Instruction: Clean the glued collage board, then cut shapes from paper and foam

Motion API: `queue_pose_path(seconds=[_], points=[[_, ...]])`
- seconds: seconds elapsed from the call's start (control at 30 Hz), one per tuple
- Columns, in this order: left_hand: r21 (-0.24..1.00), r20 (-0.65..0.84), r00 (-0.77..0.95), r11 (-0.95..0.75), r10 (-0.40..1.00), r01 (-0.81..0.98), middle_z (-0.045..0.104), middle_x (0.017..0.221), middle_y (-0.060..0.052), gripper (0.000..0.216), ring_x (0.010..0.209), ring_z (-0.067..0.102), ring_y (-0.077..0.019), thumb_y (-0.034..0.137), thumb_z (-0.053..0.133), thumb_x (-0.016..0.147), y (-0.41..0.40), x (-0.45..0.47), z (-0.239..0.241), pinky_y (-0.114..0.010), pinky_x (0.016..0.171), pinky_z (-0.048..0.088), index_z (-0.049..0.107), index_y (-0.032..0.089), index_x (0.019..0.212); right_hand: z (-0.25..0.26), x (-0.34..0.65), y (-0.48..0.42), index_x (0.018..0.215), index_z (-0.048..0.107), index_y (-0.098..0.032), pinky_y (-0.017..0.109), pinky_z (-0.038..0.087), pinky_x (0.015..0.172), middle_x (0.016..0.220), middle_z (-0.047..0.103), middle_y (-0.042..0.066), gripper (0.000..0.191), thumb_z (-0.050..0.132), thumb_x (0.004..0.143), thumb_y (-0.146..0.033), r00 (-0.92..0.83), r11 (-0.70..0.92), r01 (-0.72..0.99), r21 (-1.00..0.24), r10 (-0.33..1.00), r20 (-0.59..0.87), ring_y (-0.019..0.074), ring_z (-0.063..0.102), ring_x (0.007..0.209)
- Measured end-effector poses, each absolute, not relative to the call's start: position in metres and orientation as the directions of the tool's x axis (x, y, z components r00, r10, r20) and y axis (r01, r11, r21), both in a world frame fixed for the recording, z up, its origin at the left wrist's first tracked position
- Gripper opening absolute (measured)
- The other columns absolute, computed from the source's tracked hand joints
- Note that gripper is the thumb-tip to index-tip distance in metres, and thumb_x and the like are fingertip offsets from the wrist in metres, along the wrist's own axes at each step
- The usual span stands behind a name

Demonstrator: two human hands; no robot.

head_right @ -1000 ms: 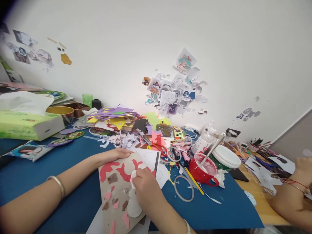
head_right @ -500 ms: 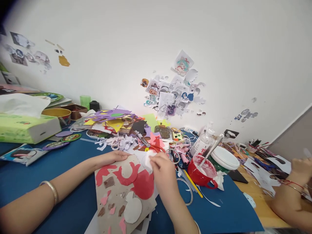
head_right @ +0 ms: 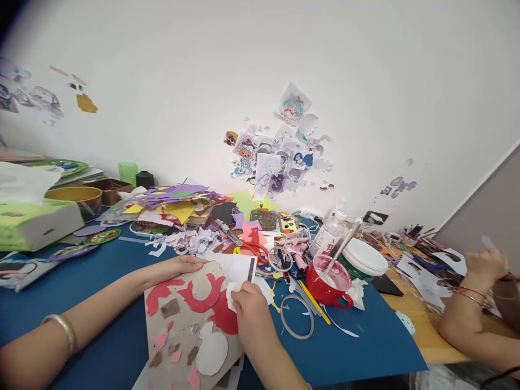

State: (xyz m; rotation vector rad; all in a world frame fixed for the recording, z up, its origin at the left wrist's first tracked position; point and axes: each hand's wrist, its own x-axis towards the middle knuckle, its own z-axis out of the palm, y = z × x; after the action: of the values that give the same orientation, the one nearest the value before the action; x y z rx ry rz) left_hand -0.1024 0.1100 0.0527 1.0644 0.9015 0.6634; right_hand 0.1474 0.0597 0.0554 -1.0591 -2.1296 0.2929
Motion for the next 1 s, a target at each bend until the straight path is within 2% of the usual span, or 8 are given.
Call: queue_pose_path(seconds=[0.2,0.33,0.47,0.6,0.73,0.8,0.9,1.0], points=[[0.927,-0.309,0.478,0.372,0.822,-0.042,0.073,0.09,-0.006,0.043,0.079,0.067,-0.0204,0.038,0.075,0.061,0.109,-0.101,0.056,-0.026,0.076,0.05,0.069,0.018,0.099,0.054,0.151,0.061,0.077,0.069,-0.018,0.022,0.044,0.057,0.073,0.058,0.004,0.026,0.046,0.077,-0.006,-0.253,0.562,0.575,-0.595,0.813,0.524,0.0144,0.056,0.066],[0.931,-0.285,0.493,0.36,0.822,-0.062,0.072,0.09,-0.006,0.043,0.078,0.067,-0.0189,0.039,0.076,0.06,0.11,-0.102,0.053,-0.025,0.075,0.05,0.069,0.019,0.098,0.046,0.16,0.064,0.067,0.068,-0.017,0.023,0.043,0.055,0.066,0.057,0.003,0.027,0.045,0.075,-0.005,-0.351,0.563,0.54,-0.625,0.826,0.441,0.0149,0.057,0.063],[0.924,-0.281,0.512,0.372,0.811,-0.082,0.072,0.091,-0.006,0.043,0.079,0.067,-0.0188,0.037,0.076,0.061,0.111,-0.102,0.051,-0.026,0.077,0.05,0.069,0.019,0.1,0.041,0.167,0.067,0.083,0.069,-0.017,0.027,0.047,0.06,0.081,0.062,0.007,0.021,0.048,0.081,-0.02,-0.036,0.49,0.502,-0.712,0.835,0.549,0.0179,0.058,0.071],[0.936,-0.252,0.512,0.341,0.821,-0.085,0.072,0.09,-0.007,0.043,0.079,0.067,-0.0194,0.037,0.075,0.062,0.111,-0.103,0.049,-0.026,0.075,0.05,0.068,0.018,0.1,0.043,0.164,0.063,0.072,0.069,-0.018,0.025,0.048,0.058,0.071,0.064,0.005,0.021,0.049,0.076,-0.015,-0.259,0.537,0.453,-0.712,0.843,0.471,0.0178,0.061,0.066],[0.928,-0.267,0.505,0.36,0.821,-0.094,0.072,0.091,-0.006,0.042,0.078,0.067,-0.0179,0.038,0.074,0.064,0.11,-0.102,0.048,-0.025,0.075,0.05,0.068,0.019,0.101,0.046,0.165,0.054,0.09,0.066,-0.016,0.029,0.048,0.067,0.088,0.063,0.009,0.023,0.043,0.085,-0.018,-0.02,0.54,0.611,-0.579,0.741,0.671,0.02,0.059,0.081],[0.931,-0.266,0.486,0.353,0.832,-0.095,0.072,0.091,-0.006,0.042,0.079,0.067,-0.0188,0.038,0.075,0.061,0.109,-0.101,0.048,-0.025,0.074,0.05,0.069,0.018,0.098,0.042,0.16,0.048,0.093,0.064,-0.018,0.029,0.046,0.068,0.085,0.062,0.008,0.028,0.038,0.087,-0.012,-0.217,0.65,0.636,-0.417,0.669,0.711,0.0189,0.057,0.078],[0.936,-0.266,0.457,0.341,0.849,-0.088,0.072,0.092,-0.008,0.043,0.082,0.067,-0.0214,0.039,0.077,0.058,0.109,-0.099,0.048,-0.027,0.076,0.05,0.069,0.015,0.094,0.038,0.147,0.041,0.083,0.065,-0.019,0.027,0.043,0.059,0.072,0.059,0.005,0.033,0.036,0.082,-0.002,-0.507,0.758,0.598,-0.258,0.608,0.611,0.0174,0.052,0.067],[0.937,-0.268,0.436,0.338,0.859,-0.09,0.072,0.093,-0.008,0.047,0.084,0.066,-0.0229,0.039,0.077,0.057,0.108,-0.099,0.049,-0.029,0.076,0.05,0.068,0.015,0.097,0.052,0.14,0.04,0.071,0.063,-0.017,0.025,0.041,0.059,0.069,0.055,0.004,0.032,0.037,0.077,0.002,-0.508,0.73,0.635,-0.254,0.642,0.575,0.0165,0.05,0.065]])
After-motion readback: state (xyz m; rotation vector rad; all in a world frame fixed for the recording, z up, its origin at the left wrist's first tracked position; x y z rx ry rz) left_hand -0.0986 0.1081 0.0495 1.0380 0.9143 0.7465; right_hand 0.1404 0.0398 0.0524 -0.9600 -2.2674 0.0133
